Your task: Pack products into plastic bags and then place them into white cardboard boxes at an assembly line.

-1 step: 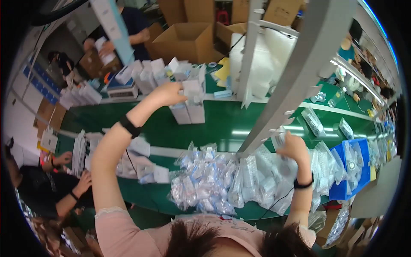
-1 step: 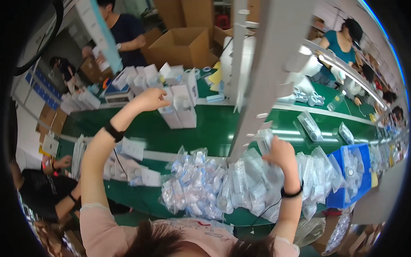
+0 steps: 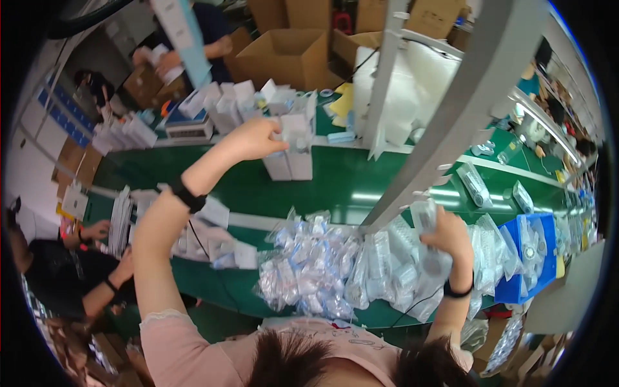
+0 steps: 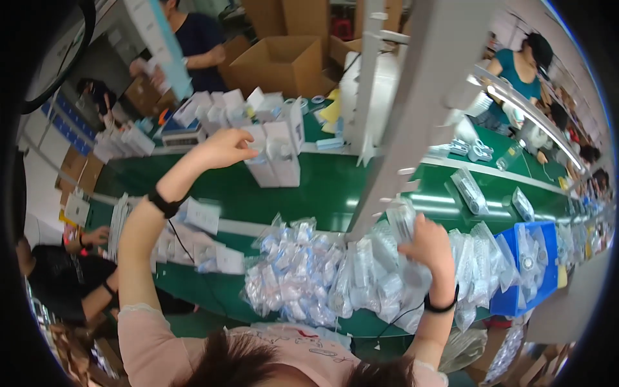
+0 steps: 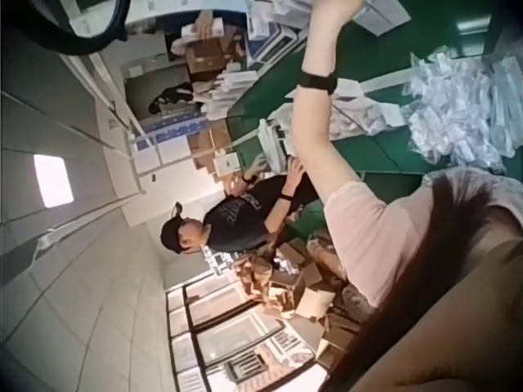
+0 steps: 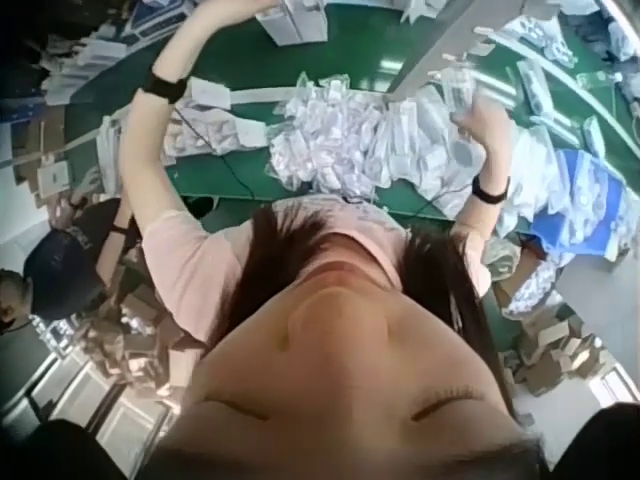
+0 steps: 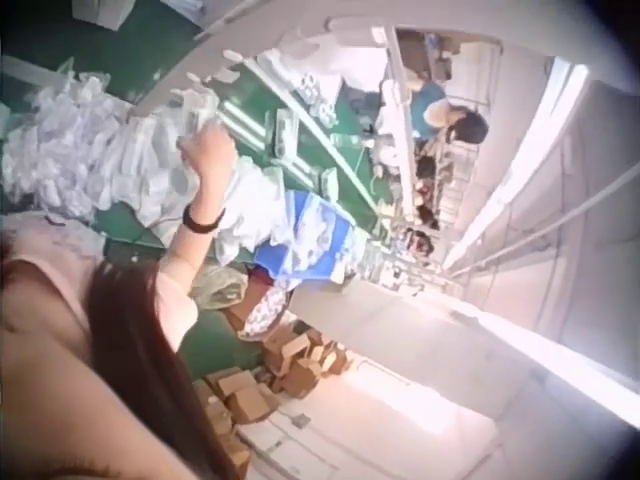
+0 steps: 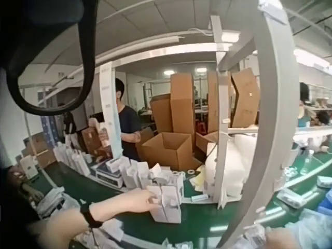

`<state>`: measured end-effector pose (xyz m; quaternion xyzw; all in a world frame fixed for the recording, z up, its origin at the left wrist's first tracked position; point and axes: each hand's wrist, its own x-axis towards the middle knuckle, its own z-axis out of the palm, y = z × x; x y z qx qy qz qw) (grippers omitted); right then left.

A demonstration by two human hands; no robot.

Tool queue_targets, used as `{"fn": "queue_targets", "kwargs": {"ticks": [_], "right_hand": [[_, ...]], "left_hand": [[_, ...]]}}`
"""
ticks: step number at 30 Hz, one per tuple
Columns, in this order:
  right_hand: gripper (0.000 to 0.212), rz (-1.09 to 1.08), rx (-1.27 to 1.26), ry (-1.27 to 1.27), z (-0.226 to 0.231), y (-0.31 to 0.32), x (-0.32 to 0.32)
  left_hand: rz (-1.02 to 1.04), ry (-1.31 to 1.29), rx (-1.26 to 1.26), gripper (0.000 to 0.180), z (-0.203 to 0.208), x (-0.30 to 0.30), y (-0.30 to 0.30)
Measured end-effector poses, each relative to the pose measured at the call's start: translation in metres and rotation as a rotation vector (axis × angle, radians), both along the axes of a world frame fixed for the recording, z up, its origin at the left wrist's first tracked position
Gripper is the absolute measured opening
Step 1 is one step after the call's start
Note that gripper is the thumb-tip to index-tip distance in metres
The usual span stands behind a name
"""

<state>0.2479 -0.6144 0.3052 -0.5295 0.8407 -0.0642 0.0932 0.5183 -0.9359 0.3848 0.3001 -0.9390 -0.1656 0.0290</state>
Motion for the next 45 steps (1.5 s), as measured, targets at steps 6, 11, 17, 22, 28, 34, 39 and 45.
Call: {"fn": "queue_targets", "kwargs": {"ticks": [6, 11, 17, 22, 28, 34, 39, 45], "right_hand": [[0.075, 0.119, 0.039, -0.715, -0.009, 0.028, 0.131], [0.096, 0.149, 0.188, -0.597, -0.085, -0.032, 0.236], [0.099, 0.252, 0.19, -0.304, -0.164, -0.069, 0.284], [0.1, 0.38, 0.39, -0.252, -0.129, -0.085, 0.299], [0.11, 0.368, -0.176, -0.478, -0.107, -0.137, 0.315], [0.114, 0.391, -0.339, -0.915, -0.124, -0.165, 0.349], [0.11, 0.361, -0.353, -0.982, -0.137, -0.156, 0.35], [0.106, 0.26, -0.343, -0.93, -0.123, -0.138, 0.344]], "left_hand": [[-0.035, 0.417, -0.172, 0.032, 0.114, 0.117, 0.131], [0.314, 0.596, -0.293, 0.035, 0.107, 0.208, 0.176], [0.679, 0.71, -0.124, 0.037, 0.027, 0.324, 0.142], [0.685, 0.581, -0.042, 0.041, -0.063, 0.368, 0.114], [0.337, 0.466, -0.341, 0.046, -0.077, 0.345, 0.047], [-0.118, 0.307, 0.03, 0.045, -0.099, 0.309, -0.022], [-0.199, 0.163, 0.183, 0.025, -0.114, 0.288, -0.035], [-0.167, 0.163, 0.018, 0.014, -0.106, 0.28, -0.02]]}}
